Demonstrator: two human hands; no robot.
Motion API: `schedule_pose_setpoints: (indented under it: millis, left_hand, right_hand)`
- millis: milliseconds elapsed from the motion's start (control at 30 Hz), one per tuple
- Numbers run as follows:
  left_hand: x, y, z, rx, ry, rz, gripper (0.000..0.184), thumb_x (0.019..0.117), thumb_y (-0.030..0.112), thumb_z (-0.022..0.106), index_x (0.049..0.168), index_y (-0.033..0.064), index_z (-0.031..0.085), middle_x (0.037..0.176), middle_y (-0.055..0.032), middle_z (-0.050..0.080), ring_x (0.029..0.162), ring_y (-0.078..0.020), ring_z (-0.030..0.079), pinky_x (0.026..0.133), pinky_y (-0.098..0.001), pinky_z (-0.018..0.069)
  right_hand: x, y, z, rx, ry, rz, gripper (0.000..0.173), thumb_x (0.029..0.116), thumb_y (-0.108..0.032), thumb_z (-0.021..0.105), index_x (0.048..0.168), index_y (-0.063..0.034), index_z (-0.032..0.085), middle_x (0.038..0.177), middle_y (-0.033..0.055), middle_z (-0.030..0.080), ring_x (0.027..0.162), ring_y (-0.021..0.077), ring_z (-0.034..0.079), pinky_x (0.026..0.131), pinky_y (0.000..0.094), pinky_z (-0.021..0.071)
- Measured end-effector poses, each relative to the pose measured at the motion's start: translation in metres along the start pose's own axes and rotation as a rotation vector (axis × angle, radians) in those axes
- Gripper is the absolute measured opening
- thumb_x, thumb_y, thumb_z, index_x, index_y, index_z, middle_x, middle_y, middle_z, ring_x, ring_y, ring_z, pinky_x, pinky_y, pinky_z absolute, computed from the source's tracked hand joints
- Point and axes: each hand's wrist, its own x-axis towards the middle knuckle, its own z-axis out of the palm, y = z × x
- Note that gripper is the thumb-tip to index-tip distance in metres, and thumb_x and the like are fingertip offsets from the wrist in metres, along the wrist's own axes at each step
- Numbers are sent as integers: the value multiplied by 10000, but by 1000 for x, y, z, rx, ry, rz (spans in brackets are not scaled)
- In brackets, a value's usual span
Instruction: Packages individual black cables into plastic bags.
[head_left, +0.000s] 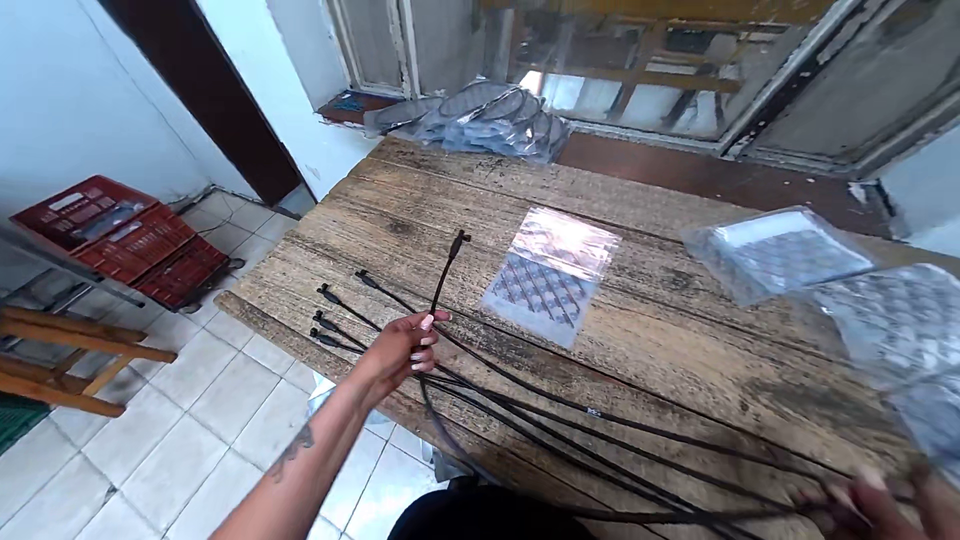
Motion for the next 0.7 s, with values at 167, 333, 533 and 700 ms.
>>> schedule_pose_setpoints:
  millis: [167, 333, 533, 700]
  left_hand:
    - [-16, 13, 18, 567, -329, -23, 310, 1111, 166, 386, 1302, 97, 620, 712, 43, 502, 508, -24, 429, 482, -180, 404]
    - [-20, 19, 38, 771, -638, 1, 340, 1109, 187, 378, 1341, 136, 621, 697, 82, 477, 523, 8, 421, 491, -157, 379]
    - [-16, 6, 52, 913, -272, 172, 310, 1085, 303, 509, 1215, 96, 699, 691, -15, 619, 527, -69, 527, 528, -242, 468]
    - [-42, -89, 31, 470, 11, 315, 323, 1011, 337, 614, 1145, 49, 670, 750, 41, 636, 621, -58, 594, 600, -251, 533]
  right_hand:
    - [-12, -39, 123, -556, -354, -477, 542, 1051, -82, 465, 1572, -10, 336, 744, 56, 647, 582, 122, 633, 558, 332, 575]
    - [-24, -24, 192, -969, -661, -1166, 429, 1043, -123, 496, 1466, -105, 564, 888, 87, 733, 709, 257, 692, 639, 447, 580]
    - [-29, 28, 155, -1003, -822, -953, 396, 1076, -309, 464, 1380, -130, 643, 765, 43, 706, 587, 205, 660, 564, 444, 578]
    - [-37, 41, 106, -1147, -657, -980, 1002, 863, -812, 494, 1390, 36, 573, 903, 136, 719, 677, 273, 675, 575, 480, 567]
